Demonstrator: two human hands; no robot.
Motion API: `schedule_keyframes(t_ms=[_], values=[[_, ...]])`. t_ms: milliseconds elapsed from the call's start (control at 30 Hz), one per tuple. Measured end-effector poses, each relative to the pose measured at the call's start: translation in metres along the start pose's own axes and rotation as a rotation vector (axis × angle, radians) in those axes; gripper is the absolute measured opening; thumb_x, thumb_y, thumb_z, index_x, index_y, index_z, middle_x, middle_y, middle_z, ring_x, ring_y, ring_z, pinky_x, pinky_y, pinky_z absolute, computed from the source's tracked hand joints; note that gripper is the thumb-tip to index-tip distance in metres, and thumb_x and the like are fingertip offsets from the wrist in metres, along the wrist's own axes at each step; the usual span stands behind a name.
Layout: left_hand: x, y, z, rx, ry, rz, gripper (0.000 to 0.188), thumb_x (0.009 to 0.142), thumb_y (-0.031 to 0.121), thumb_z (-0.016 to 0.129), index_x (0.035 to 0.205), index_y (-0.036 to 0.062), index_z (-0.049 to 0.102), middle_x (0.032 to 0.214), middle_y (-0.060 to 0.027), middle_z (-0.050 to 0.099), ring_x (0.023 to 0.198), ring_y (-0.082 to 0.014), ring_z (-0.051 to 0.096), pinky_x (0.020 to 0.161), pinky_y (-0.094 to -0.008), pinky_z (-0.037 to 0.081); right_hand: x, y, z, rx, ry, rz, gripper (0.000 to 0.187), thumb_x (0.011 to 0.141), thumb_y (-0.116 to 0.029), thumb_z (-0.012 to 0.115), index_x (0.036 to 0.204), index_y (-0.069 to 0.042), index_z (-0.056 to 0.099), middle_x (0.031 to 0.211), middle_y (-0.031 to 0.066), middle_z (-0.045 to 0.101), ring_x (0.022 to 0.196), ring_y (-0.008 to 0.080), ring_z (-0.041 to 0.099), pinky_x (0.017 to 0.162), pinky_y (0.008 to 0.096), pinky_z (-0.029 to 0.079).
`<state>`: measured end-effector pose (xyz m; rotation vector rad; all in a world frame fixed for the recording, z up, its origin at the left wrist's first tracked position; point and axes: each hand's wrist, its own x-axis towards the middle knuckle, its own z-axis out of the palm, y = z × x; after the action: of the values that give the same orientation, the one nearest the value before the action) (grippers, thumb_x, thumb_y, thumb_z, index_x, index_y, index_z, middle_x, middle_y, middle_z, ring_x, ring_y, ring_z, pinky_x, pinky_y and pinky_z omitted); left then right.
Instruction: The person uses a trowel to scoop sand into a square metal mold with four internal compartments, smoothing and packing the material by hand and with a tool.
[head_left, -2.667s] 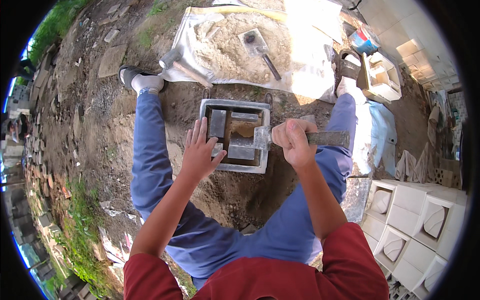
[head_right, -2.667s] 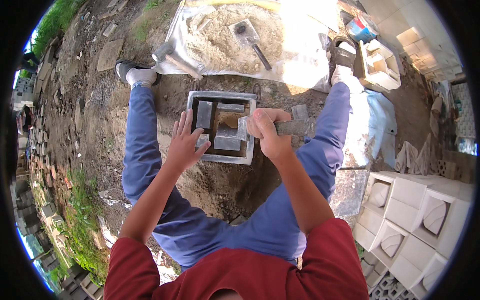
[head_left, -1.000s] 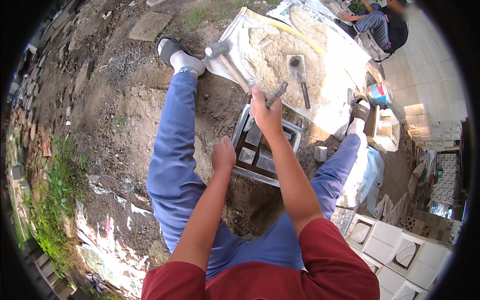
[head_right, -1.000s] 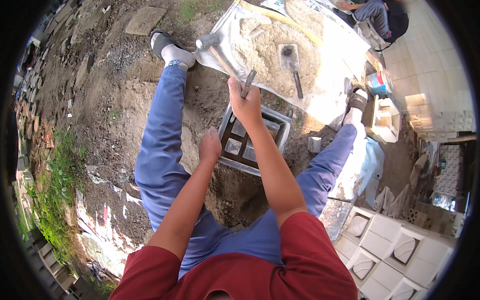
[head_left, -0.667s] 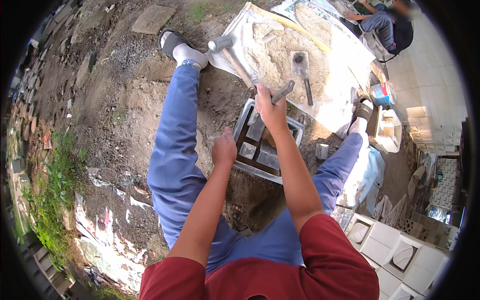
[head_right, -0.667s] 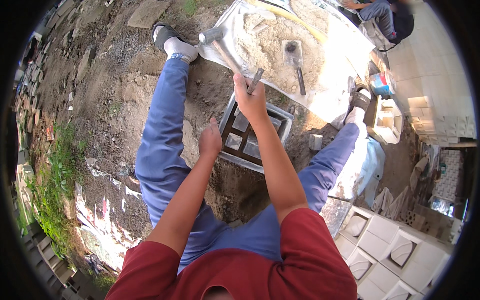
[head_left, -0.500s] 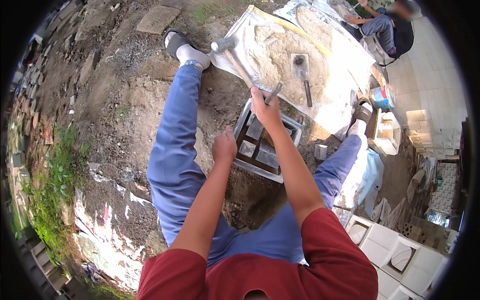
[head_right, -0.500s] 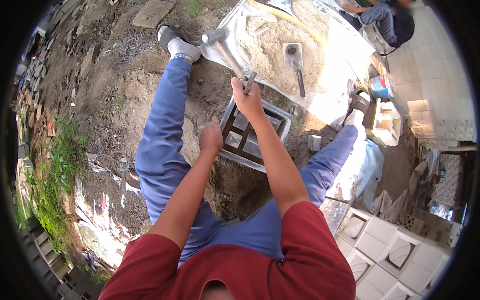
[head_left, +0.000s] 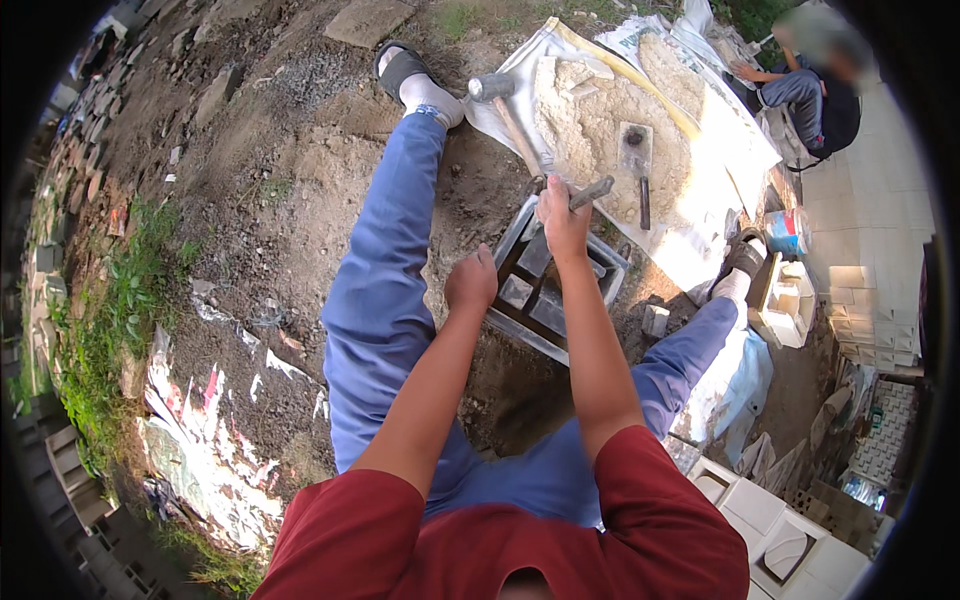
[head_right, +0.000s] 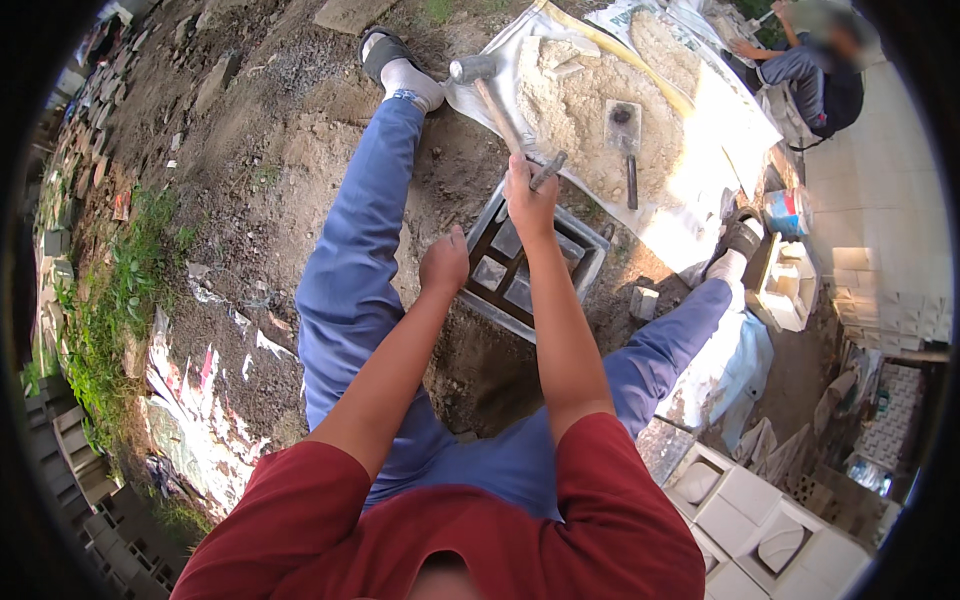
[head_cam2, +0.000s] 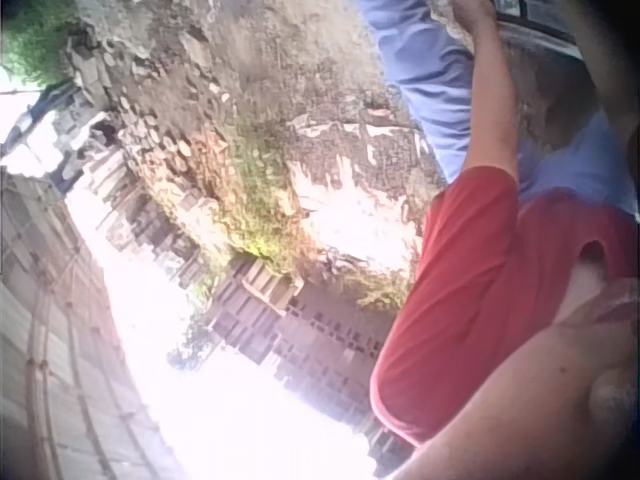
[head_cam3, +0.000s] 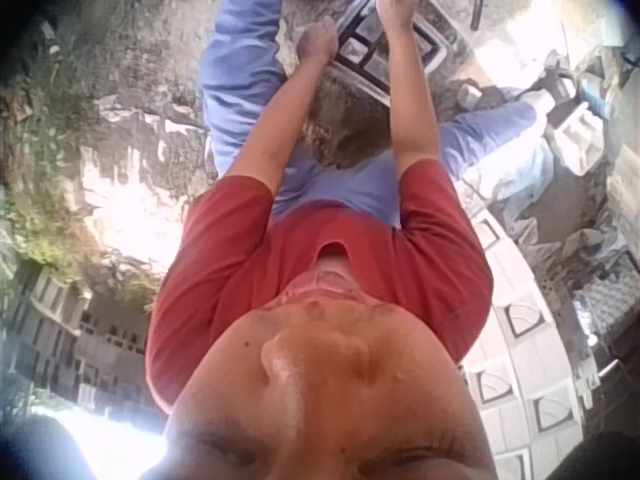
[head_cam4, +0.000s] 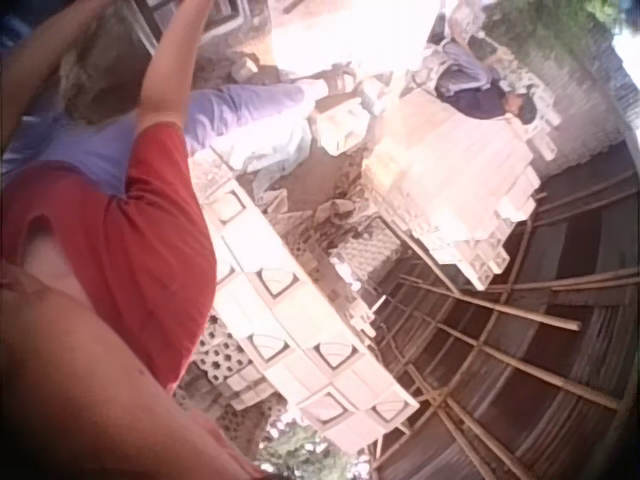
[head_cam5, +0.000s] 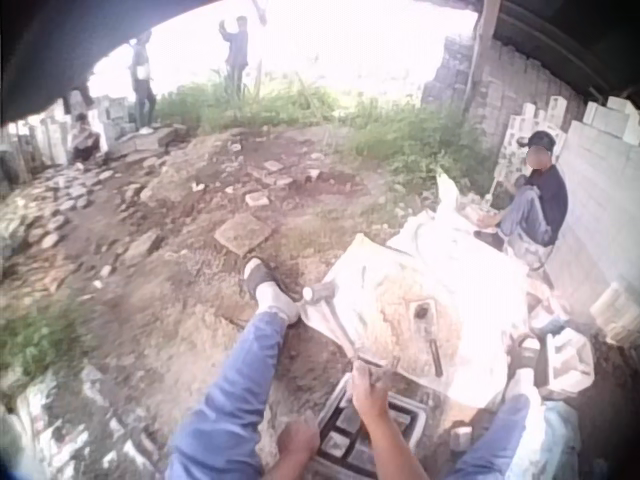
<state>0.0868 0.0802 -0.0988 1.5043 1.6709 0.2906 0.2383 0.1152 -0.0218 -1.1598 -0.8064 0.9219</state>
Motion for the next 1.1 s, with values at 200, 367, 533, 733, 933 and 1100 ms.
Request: schedule_keyframes(t_ms=[200, 367, 533, 733, 933, 1100], values=[[0.003, -0.013, -0.004, 0.055, -0.017, -0.057, 0.063, 0.105, 0.045, 0.031, 0.1, -0.0018, 0.074, 0.105, -0.0291, 0.071, 0.101, -0.0477, 0.068, 0.092, -0.0565, 0.052, 0.005, -0.013, 0.015, -0.078, 0.009, -0.017, 0.054, 0.104, -0.032, 0.058, 0.058, -0.008, 0.045, 0.055, -0.0037, 0.043, 0.049, 0.0078, 0.038, 0.047, 0.0294, 0.029], [0.003, 0.0, 0.004, 0.026, -0.015, -0.022, 0.063, 0.105, 0.044, 0.032, 0.101, -0.0024, 0.074, 0.106, -0.0301, 0.07, 0.102, -0.0476, 0.068, 0.093, -0.0564, 0.052, 0.007, 0.02, -0.004, -0.313, 0.048, -0.071, 0.054, 0.104, -0.032, 0.059, 0.058, -0.006, 0.046, 0.053, -0.0039, 0.043, 0.048, 0.0079, 0.039, 0.048, 0.0306, 0.03], [0.004, -0.014, 0.0, 0.032, 0.034, -0.054, 0.065, 0.105, 0.044, 0.031, 0.096, -0.0052, 0.073, 0.103, -0.0325, 0.069, 0.1, -0.0495, 0.067, 0.092, -0.0573, 0.05, 0.002, -0.011, 0.015, -0.204, 0.074, -0.036, 0.053, 0.104, -0.032, 0.058, 0.059, -0.005, 0.049, 0.054, -0.0024, 0.045, 0.049, 0.0077, 0.041, 0.048, 0.0308, 0.029], [0.008, -0.015, 0.003, 0.022, 0.012, -0.032, 0.064, 0.104, 0.043, 0.031, 0.097, -0.0053, 0.073, 0.105, -0.0326, 0.069, 0.101, -0.0496, 0.066, 0.092, -0.0569, 0.05, 0.018, 0.002, -0.002, -0.294, -0.062, 0.057, 0.053, 0.104, -0.031, 0.058, 0.058, -0.008, 0.045, 0.054, -0.0038, 0.042, 0.047, 0.0083, 0.04, 0.046, 0.0306, 0.029], [0.001, -0.009, 0.002, 0.023, 0.037, -0.047, 0.061, 0.102, 0.042, 0.035, 0.095, -0.0033, 0.075, 0.102, -0.0301, 0.071, 0.098, -0.048, 0.069, 0.091, -0.0562, 0.052, -0.01, -0.013, 0.008, -0.132, 0.106, 0.055, 0.055, 0.104, -0.034, 0.058, 0.057, -0.009, 0.043, 0.053, -0.0037, 0.042, 0.048, 0.0077, 0.039, 0.047, 0.0309, 0.028], [0.009, -0.019, 0.006, 0.048, 0.028, -0.021, 0.061, 0.103, 0.041, 0.034, 0.096, -0.0035, 0.075, 0.102, -0.0304, 0.071, 0.099, -0.0479, 0.069, 0.091, -0.056, 0.052, -0.016, -0.003, 0.01, -0.329, -0.025, 0.031, 0.054, 0.105, -0.033, 0.056, 0.06, -0.006, 0.046, 0.054, -0.0047, 0.041, 0.052, 0.0062, 0.038, 0.049, 0.03, 0.028]])
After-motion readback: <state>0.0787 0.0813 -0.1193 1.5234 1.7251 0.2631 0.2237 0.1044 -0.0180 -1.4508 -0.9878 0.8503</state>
